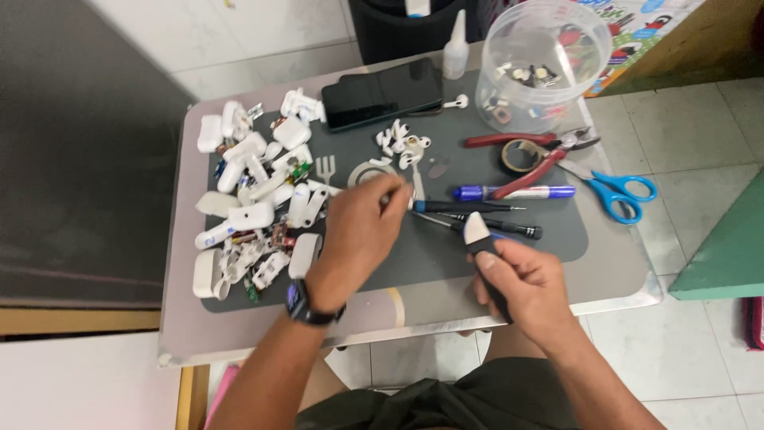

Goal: Repairing and disassembling small electronic components on a workbench using hand tools

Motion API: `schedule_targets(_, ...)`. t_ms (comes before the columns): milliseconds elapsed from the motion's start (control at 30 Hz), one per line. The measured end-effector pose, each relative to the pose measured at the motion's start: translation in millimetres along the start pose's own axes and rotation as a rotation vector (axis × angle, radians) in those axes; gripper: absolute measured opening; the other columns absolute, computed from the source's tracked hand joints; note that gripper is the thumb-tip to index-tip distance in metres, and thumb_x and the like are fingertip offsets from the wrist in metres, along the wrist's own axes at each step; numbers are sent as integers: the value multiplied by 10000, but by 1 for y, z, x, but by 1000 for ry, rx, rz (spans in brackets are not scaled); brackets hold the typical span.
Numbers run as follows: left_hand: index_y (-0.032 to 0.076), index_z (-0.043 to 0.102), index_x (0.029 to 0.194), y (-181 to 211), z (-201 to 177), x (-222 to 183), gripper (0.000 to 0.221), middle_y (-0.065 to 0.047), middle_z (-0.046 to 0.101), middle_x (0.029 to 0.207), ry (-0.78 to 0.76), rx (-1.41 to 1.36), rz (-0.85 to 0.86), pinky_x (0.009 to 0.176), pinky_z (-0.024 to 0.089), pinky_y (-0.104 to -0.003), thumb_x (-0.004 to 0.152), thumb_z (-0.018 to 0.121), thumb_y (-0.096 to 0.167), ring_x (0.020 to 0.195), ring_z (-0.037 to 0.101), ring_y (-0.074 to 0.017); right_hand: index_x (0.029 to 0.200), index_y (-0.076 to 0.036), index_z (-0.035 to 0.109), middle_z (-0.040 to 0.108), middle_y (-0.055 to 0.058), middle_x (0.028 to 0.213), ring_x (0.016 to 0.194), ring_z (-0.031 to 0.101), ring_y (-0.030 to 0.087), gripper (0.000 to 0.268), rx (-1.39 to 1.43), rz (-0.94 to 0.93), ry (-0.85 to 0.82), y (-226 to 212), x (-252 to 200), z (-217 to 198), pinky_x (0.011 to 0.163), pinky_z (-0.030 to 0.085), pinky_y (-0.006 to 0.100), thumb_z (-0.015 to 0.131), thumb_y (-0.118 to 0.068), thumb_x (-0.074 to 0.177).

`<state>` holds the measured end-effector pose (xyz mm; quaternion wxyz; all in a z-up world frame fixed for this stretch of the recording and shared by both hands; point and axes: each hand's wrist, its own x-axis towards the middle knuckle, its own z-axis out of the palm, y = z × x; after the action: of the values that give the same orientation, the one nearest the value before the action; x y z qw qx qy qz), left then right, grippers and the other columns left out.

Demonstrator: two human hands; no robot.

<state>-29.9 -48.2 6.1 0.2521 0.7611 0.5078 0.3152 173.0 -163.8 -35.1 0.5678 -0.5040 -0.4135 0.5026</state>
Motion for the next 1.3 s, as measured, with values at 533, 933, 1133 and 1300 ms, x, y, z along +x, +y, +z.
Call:
schedule_targets(533, 85, 641, 866, 3, 76, 163, 102, -146, 685, 765, -204, 746, 281, 559, 475, -542, 887, 549, 47, 706, 649, -424, 884, 17, 726, 623, 100, 511, 373, 480, 162, 229, -3, 159, -129, -12, 5, -17, 336, 376, 279, 601, -153, 971)
schedule_targets(933, 116, 587, 731, 8, 30, 127, 221, -113, 633, 734, -218, 595, 336, 613, 415, -533, 942, 561, 175, 722, 594, -375, 904, 29, 750, 612, 107, 514, 390, 473, 169, 248, 26, 213, -94, -20, 5, -20, 388, 359, 273, 603, -162, 964)
schedule_targets(1133, 69, 550, 1057, -29, -7, -6, 112, -139, 677, 783, -294, 312, 37, 607, 388, -464, 960, 560, 124, 684, 623, -306, 743, -31, 633, 632, 79, 504, 393, 487, 143, 254, -104, 206, -73, -23, 7, -6, 382, 384, 276, 633, -172, 955)
schedule_targets(1300, 173, 521, 1223, 20, -20, -43, 209, -31, 755, 854, -410, 99, -403, 712, 483, -421, 1028, 516, 246, 929, 813, -255, 614, -146, 369, 346, -43, 544, 567, 354, 89, 437, -578, -78, 8, -7, 4, 17, 537, 316, 323, 650, -256, 930)
